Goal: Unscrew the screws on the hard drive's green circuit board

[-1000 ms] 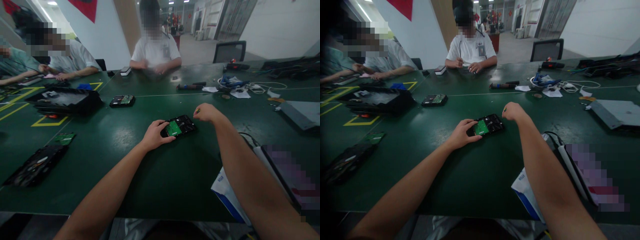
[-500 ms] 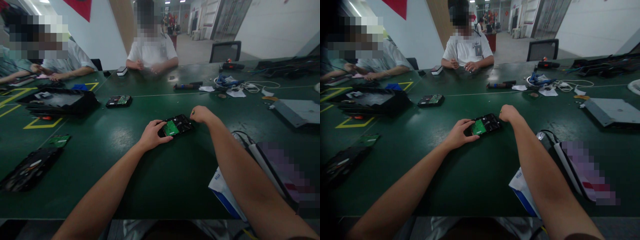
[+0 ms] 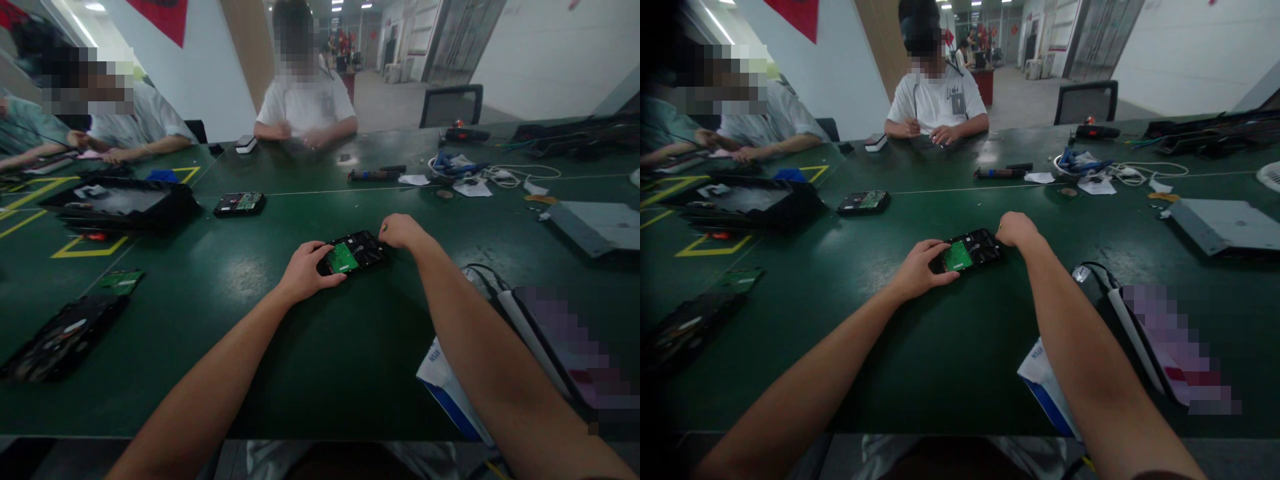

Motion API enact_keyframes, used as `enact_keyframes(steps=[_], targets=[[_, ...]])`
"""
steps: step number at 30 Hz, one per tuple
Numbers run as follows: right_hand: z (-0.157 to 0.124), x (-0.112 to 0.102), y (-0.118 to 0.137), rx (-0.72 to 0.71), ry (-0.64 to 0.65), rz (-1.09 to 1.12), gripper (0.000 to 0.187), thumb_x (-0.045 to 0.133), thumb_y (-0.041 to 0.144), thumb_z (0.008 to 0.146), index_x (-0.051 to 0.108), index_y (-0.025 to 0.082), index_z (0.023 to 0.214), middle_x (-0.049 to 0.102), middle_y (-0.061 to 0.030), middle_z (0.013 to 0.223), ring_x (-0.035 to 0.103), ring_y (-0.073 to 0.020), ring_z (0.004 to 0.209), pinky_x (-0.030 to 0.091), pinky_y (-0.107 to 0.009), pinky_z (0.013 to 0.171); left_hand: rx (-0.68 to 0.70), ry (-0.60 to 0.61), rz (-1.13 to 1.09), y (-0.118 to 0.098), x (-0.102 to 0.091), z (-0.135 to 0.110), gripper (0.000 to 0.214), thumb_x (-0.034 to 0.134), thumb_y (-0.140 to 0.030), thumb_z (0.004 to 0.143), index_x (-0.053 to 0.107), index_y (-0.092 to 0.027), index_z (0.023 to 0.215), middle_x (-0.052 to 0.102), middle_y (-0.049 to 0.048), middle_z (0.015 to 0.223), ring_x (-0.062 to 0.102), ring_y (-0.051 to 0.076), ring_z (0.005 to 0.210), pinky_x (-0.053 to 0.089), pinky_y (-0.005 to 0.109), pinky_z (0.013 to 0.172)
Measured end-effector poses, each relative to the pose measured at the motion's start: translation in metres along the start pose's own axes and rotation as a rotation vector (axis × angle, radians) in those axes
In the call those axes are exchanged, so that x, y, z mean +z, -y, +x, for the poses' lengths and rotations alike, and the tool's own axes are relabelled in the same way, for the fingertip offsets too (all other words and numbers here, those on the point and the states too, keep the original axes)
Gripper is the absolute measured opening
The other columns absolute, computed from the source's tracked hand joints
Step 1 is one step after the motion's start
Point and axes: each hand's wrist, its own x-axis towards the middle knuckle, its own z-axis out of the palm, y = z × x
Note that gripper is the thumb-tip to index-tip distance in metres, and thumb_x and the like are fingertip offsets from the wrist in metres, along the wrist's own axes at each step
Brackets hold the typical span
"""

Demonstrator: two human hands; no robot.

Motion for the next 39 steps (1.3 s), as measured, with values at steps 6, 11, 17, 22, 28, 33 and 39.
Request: enact_keyframes(steps=[6, 11, 17, 22, 28, 33, 39], targets=[[-0.004, -0.008, 0.005, 0.001, -0.041, -0.023, 0.024, 0.069, 0.027, 0.085, 0.083, 0.015, 0.1, 0.078, -0.0208, 0.115, 0.073, -0.0357, 0.106, 0.057, -0.042, 0.086, 0.022, -0.013, 0.034, 0.0, 0.0, 0.0, 0.075, 0.078, -0.062, 0.082, 0.064, -0.02, 0.142, 0.061, 0.0153, 0.141, 0.055, 0.035, 0.134, 0.046, 0.051, 0.116], [-0.027, -0.032, 0.023, -0.113, -0.036, -0.014, 0.021, 0.068, 0.028, 0.085, 0.083, 0.018, 0.095, 0.079, -0.0154, 0.11, 0.073, -0.0312, 0.102, 0.053, -0.037, 0.081, 0.018, -0.016, 0.038, 0.003, 0.001, 0.001, 0.075, 0.078, -0.063, 0.082, 0.064, -0.021, 0.142, 0.062, 0.0148, 0.141, 0.054, 0.035, 0.134, 0.046, 0.052, 0.115], [-0.057, -0.042, 0.059, -0.43, 0.066, 0.024, 0.021, 0.066, 0.03, 0.085, 0.08, 0.017, 0.093, 0.078, -0.0106, 0.095, 0.068, -0.023, 0.084, 0.045, -0.032, 0.068, -0.047, -0.074, 0.05, 0.012, 0.005, 0.002, 0.075, 0.081, -0.062, 0.079, 0.066, -0.02, 0.14, 0.062, 0.0151, 0.141, 0.054, 0.037, 0.133, 0.047, 0.053, 0.114], [-0.056, -0.027, 0.073, -0.463, 0.135, -0.049, 0.018, 0.067, 0.03, 0.086, 0.077, 0.015, 0.088, 0.076, -0.0123, 0.092, 0.064, -0.0205, 0.077, 0.041, -0.031, 0.062, -0.048, -0.085, 0.046, 0.013, 0.007, 0.002, 0.075, 0.081, -0.062, 0.08, 0.066, -0.021, 0.14, 0.062, 0.0147, 0.141, 0.054, 0.036, 0.133, 0.046, 0.052, 0.115], [-0.05, -0.023, 0.068, -0.462, 0.111, -0.083, 0.019, 0.065, 0.031, 0.087, 0.076, 0.015, 0.089, 0.075, -0.0122, 0.091, 0.063, -0.0206, 0.076, 0.039, -0.031, 0.062, -0.052, -0.075, 0.043, 0.012, 0.006, 0.002, 0.077, 0.08, -0.064, 0.08, 0.065, -0.019, 0.141, 0.062, 0.0157, 0.14, 0.055, 0.036, 0.132, 0.047, 0.051, 0.114], [-0.049, -0.023, 0.067, -0.467, 0.142, -0.083, 0.017, 0.065, 0.03, 0.086, 0.075, 0.016, 0.089, 0.074, -0.0102, 0.091, 0.062, -0.0194, 0.075, 0.04, -0.031, 0.062, -0.05, -0.066, 0.048, 0.01, 0.004, 0.001, 0.077, 0.079, -0.063, 0.082, 0.065, -0.017, 0.142, 0.061, 0.0172, 0.141, 0.054, 0.037, 0.133, 0.047, 0.051, 0.115], [-0.05, -0.023, 0.068, -0.481, 0.176, -0.071, 0.016, 0.066, 0.03, 0.086, 0.075, 0.017, 0.091, 0.074, -0.0093, 0.093, 0.061, -0.0194, 0.076, 0.04, -0.031, 0.063, -0.062, -0.048, 0.046, 0.011, 0.003, 0.002, 0.079, 0.078, -0.065, 0.081, 0.063, -0.018, 0.144, 0.06, 0.0164, 0.143, 0.053, 0.037, 0.135, 0.046, 0.051, 0.115]])
